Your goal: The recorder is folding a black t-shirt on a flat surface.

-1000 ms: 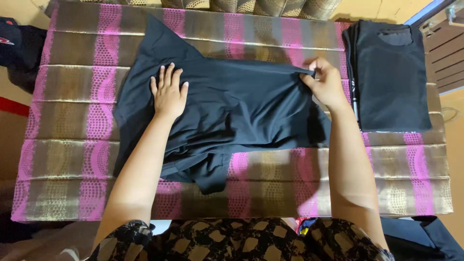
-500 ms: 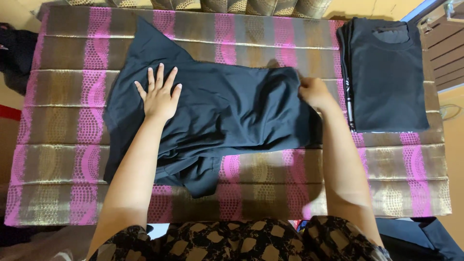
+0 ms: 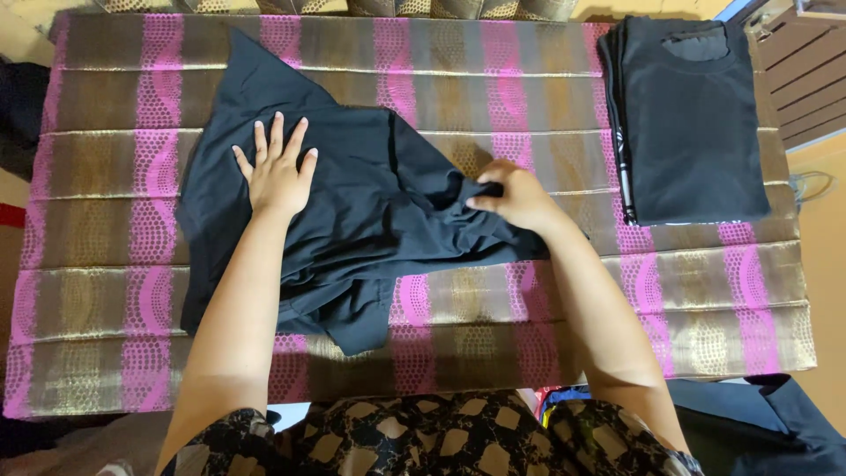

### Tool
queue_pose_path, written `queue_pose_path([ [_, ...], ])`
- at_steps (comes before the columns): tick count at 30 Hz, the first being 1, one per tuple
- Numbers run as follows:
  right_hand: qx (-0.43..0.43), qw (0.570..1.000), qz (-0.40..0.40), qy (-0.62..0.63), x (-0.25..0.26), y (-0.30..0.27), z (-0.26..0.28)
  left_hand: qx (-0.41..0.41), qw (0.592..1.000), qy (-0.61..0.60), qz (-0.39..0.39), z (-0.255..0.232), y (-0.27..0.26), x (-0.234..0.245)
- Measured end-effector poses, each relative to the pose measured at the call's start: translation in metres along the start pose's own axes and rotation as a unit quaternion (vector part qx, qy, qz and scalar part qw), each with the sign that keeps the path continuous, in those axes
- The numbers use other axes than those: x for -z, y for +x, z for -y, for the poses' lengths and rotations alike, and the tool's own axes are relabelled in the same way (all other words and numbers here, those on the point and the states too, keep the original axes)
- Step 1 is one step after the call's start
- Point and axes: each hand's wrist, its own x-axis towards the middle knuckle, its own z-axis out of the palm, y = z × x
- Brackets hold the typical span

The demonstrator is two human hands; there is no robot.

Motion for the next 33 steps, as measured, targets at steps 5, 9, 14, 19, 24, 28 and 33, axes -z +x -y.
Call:
queue_pose_path([
  [5,-0.122,0.973,-0.084,0.177,0.023,-0.006,-0.026,-0.007,1.0,-0.002,-0.012,0.002,0.001,-0.002],
  [9,-0.034,0.946,-0.32,0.038,0.067,-0.008,-0.065,-0.006,1.0,-0.001,-0.015,0.004,0.001,-0.006],
  [14,-0.164,0.9,-0.404,-0.024,0.108,-0.001,-0.109,-0.008,1.0,0.003,-0.018,0.008,0.003,-0.011],
  [19,-0.158,0.924,-0.34,-0.075,0.094,0.007,-0.182,-0.014,0.999,-0.004,-0.034,0.011,0.013,-0.015],
  [24,-0.287,0.919,-0.269,-0.014,0.091,0.018,-0.184,-0.014,0.982,-0.065,-0.175,0.016,0.042,-0.024],
  [28,-0.298,0.923,-0.235,0.06,0.093,0.026,-0.181,0.078,0.973,-0.079,-0.204,0.044,0.094,-0.017],
  [33,-0.261,0.941,-0.21,0.04,0.088,0.038,-0.17,0.138,0.98,-0.044,-0.138,0.053,0.138,0.001],
])
